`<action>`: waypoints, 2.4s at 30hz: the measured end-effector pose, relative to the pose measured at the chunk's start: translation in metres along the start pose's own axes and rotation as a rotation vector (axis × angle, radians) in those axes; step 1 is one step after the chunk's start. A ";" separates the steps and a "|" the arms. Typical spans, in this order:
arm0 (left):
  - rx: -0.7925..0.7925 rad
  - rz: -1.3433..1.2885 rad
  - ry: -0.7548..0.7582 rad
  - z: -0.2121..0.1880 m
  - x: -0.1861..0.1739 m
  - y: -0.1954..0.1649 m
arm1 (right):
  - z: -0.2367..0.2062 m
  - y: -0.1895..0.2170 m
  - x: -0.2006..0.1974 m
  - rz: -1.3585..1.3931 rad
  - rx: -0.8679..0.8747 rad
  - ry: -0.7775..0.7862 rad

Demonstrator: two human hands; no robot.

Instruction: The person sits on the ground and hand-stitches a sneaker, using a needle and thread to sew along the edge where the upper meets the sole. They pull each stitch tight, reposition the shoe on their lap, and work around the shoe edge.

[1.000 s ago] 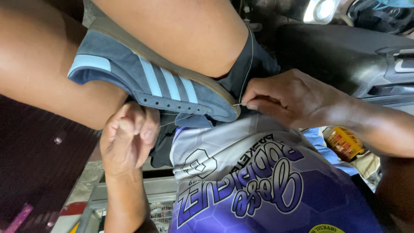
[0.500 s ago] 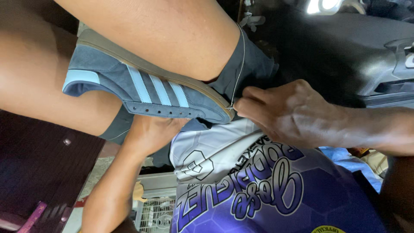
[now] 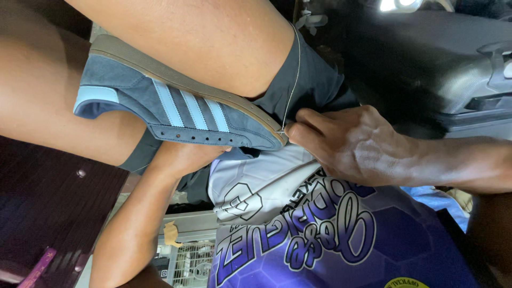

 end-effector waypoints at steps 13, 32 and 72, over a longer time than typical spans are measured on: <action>0.164 0.108 -0.044 -0.003 -0.009 -0.010 | 0.009 0.001 0.020 -0.401 -0.041 0.146; -0.156 -0.192 -0.250 -0.035 -0.071 -0.026 | -0.005 -0.051 -0.046 -0.740 0.039 0.070; -0.048 -0.249 -0.379 -0.021 -0.072 -0.137 | 0.000 -0.012 -0.001 0.019 -0.050 -0.250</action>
Point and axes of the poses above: each hand's wrist, its own z-axis towards the middle knuckle, its own x-axis out of the palm, y = z × x, the point moved 8 cm from there along z, towards the middle knuckle, and after that the axes turned 15 degrees about z, right-handed, at the moved point
